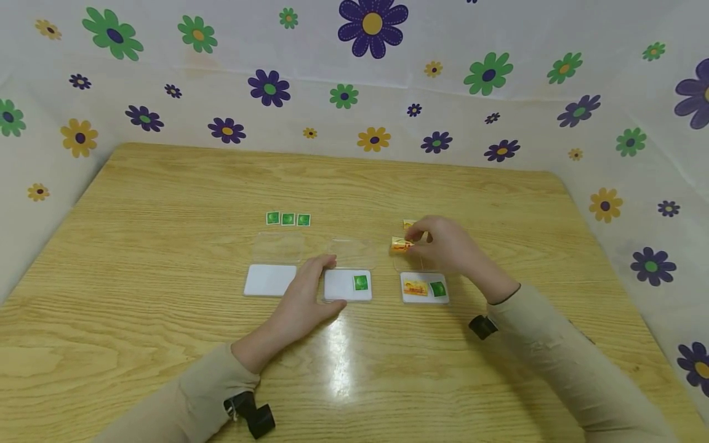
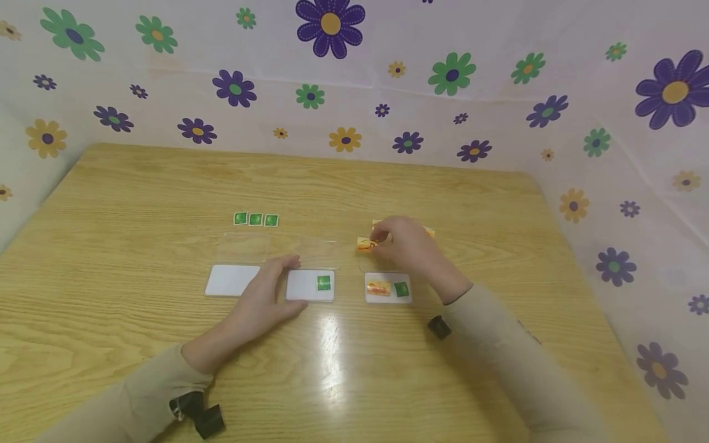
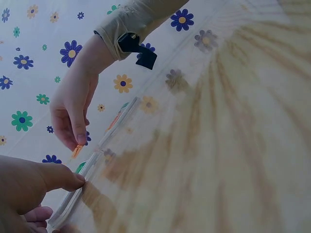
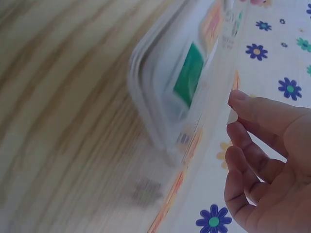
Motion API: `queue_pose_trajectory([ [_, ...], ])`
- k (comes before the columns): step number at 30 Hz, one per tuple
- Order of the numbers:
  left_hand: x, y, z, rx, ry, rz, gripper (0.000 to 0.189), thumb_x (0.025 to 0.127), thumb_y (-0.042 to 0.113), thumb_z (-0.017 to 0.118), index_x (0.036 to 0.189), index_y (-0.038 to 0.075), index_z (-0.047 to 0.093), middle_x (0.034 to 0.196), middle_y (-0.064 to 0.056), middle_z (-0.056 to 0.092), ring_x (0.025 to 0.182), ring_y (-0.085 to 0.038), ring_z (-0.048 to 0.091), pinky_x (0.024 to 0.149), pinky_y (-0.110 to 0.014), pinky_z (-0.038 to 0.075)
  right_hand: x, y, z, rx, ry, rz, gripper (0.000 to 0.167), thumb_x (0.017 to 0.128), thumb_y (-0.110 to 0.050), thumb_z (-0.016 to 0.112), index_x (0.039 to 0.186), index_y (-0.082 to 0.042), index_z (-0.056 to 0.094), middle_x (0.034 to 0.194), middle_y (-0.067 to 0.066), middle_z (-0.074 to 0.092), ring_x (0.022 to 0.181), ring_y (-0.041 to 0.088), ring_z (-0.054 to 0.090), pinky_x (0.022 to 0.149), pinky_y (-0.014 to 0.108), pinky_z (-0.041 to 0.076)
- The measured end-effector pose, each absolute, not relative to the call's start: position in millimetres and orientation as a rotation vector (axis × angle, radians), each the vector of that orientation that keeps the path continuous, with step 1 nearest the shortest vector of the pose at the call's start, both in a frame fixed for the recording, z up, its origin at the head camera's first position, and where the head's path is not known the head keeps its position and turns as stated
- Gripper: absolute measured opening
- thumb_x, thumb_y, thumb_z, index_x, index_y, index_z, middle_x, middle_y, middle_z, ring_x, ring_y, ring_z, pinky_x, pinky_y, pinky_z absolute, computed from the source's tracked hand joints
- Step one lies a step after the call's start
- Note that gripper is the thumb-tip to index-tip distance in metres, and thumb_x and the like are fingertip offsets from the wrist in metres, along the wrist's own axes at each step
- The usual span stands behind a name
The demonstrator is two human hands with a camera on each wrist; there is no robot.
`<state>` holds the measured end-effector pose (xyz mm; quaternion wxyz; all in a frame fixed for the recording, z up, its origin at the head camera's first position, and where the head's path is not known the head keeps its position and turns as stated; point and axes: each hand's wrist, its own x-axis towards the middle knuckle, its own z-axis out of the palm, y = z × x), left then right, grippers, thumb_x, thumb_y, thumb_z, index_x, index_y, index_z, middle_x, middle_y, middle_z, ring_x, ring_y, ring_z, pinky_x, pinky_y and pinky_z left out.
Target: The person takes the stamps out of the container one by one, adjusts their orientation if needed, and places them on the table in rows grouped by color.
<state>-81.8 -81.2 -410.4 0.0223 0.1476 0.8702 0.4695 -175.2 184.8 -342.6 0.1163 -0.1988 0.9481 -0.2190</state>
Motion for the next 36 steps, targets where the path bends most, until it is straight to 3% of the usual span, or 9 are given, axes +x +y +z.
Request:
queue_pose_trajectory([
  [7, -82, -81, -411, 0.456, 2.697, 1.453, 0.073, 0.077, 0.013, 0.08, 0.137, 0.002, 0.041, 0.13, -0.012, 0.049, 0.121, -0.025, 0.044, 0.104, -0.041, 0.036, -183, 204, -342, -0.573, 2.81, -0.622, 0.018, 0.085, -0.01, 0.071, 0.101, -0.002, 0.071, 0.097, 0.011, 0.066, 0.084, 0.026, 0.054, 0.074, 0.039, 0.046],
  [22, -81, -80, -409, 0.452, 2.704, 1.436, 0.073, 0.077, 0.013, 0.08, 0.137, 0.0, 0.041, 0.13, -0.013, 0.049, 0.122, -0.026, 0.044, 0.105, -0.041, 0.035, -189, 241, -339, -0.42, 2.837, -0.639, 0.02, 0.086, -0.012, 0.069, 0.103, 0.0, 0.068, 0.097, 0.014, 0.063, 0.079, 0.026, 0.051, 0.065, 0.035, 0.042],
  [36, -81, -81, -408, 0.431, 2.691, 1.444, 0.074, 0.076, 0.013, 0.08, 0.138, 0.001, 0.041, 0.131, -0.013, 0.049, 0.123, -0.026, 0.043, 0.105, -0.041, 0.035, -199, 278, -344, -0.3, 2.902, -0.587, 0.024, 0.088, -0.019, 0.068, 0.105, -0.002, 0.068, 0.101, 0.016, 0.063, 0.084, 0.028, 0.053, 0.068, 0.036, 0.042],
])
